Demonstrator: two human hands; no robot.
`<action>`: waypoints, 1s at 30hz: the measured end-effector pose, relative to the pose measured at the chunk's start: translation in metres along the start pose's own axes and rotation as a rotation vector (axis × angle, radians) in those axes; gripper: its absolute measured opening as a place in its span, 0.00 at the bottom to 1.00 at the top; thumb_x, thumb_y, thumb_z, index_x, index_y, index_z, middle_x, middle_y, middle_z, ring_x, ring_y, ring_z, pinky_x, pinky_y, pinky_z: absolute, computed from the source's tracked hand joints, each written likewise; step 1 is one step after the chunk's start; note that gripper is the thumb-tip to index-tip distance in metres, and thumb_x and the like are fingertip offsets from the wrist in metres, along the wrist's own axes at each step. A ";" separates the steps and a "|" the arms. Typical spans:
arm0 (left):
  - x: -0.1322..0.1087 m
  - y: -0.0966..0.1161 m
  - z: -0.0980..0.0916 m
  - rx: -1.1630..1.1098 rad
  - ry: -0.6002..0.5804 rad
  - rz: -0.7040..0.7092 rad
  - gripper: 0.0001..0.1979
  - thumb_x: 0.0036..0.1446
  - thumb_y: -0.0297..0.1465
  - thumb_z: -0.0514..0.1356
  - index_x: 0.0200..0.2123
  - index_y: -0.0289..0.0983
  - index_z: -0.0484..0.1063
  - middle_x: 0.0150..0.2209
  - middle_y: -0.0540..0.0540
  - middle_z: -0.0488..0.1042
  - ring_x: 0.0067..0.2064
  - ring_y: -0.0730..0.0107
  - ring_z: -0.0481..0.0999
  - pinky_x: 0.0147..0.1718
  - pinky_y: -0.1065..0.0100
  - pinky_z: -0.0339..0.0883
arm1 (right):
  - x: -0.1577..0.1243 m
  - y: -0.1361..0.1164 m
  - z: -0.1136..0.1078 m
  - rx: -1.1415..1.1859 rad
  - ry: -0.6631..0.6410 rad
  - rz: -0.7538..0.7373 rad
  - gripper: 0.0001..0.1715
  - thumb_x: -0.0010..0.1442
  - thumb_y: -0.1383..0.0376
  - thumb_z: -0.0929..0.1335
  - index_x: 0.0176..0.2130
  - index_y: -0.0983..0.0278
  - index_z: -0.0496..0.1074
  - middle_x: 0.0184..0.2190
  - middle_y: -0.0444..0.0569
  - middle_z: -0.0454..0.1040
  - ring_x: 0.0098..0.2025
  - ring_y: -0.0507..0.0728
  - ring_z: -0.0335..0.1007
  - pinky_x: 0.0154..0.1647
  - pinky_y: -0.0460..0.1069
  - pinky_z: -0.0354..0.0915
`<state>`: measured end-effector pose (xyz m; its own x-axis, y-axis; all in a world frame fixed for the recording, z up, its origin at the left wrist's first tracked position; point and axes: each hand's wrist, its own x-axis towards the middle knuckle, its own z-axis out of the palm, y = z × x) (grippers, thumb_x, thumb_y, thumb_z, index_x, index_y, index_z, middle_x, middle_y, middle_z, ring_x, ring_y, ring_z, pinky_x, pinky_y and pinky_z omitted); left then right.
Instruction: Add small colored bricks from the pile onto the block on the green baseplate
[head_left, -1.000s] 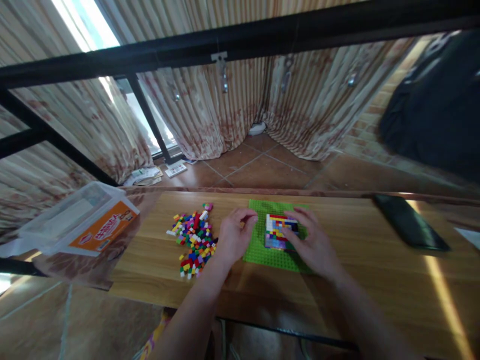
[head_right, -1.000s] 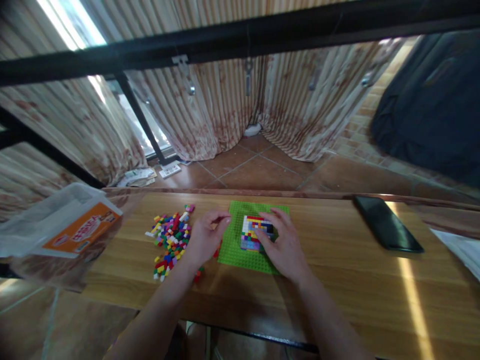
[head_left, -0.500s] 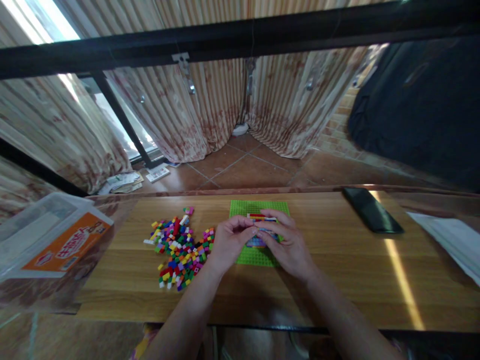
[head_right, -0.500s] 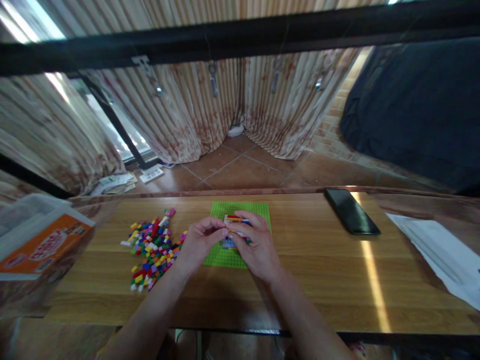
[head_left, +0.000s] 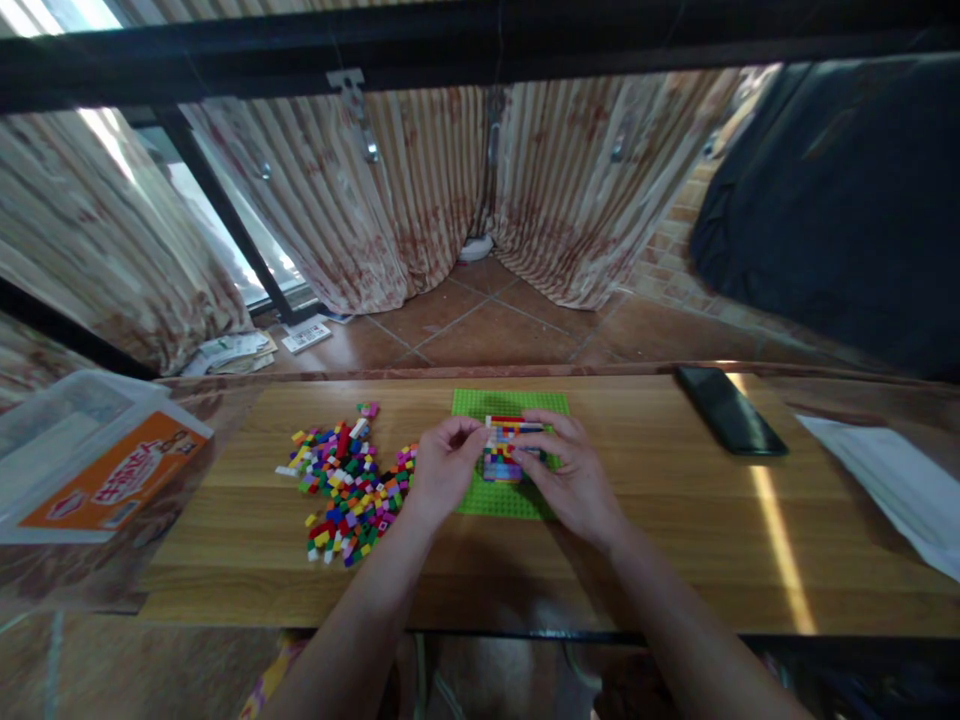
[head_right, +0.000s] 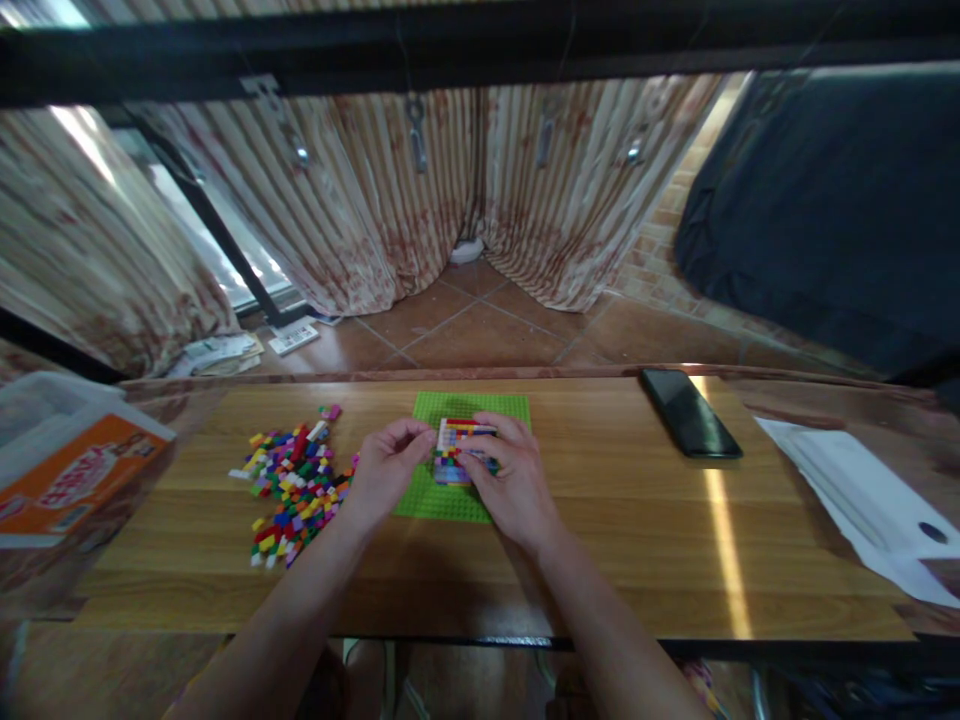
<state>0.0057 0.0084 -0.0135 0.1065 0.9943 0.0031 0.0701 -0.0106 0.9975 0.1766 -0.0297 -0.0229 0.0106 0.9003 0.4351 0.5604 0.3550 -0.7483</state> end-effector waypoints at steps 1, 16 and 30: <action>0.001 -0.001 -0.002 0.030 0.026 -0.003 0.07 0.51 0.34 0.62 0.26 0.35 0.74 0.22 0.53 0.70 0.25 0.76 0.66 0.27 0.73 0.61 | -0.001 0.001 -0.001 -0.015 -0.013 0.008 0.07 0.61 0.61 0.69 0.36 0.54 0.80 0.51 0.48 0.74 0.54 0.62 0.68 0.58 0.63 0.63; 0.002 -0.010 -0.004 0.218 -0.062 -0.063 0.04 0.50 0.29 0.62 0.29 0.35 0.76 0.27 0.49 0.78 0.29 0.71 0.74 0.31 0.70 0.67 | -0.006 0.008 0.011 -0.081 -0.001 0.020 0.05 0.57 0.65 0.71 0.32 0.55 0.79 0.53 0.49 0.71 0.56 0.64 0.64 0.59 0.66 0.62; -0.001 -0.010 0.006 0.473 -0.017 -0.060 0.10 0.50 0.32 0.65 0.36 0.35 0.74 0.35 0.45 0.79 0.35 0.66 0.77 0.35 0.66 0.68 | -0.006 0.007 0.014 -0.087 0.018 0.055 0.05 0.56 0.66 0.71 0.28 0.57 0.76 0.51 0.50 0.72 0.56 0.65 0.63 0.58 0.66 0.60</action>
<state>0.0106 0.0065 -0.0236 0.1044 0.9928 -0.0587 0.5200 -0.0042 0.8541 0.1686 -0.0290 -0.0376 0.0578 0.9126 0.4046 0.6285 0.2817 -0.7250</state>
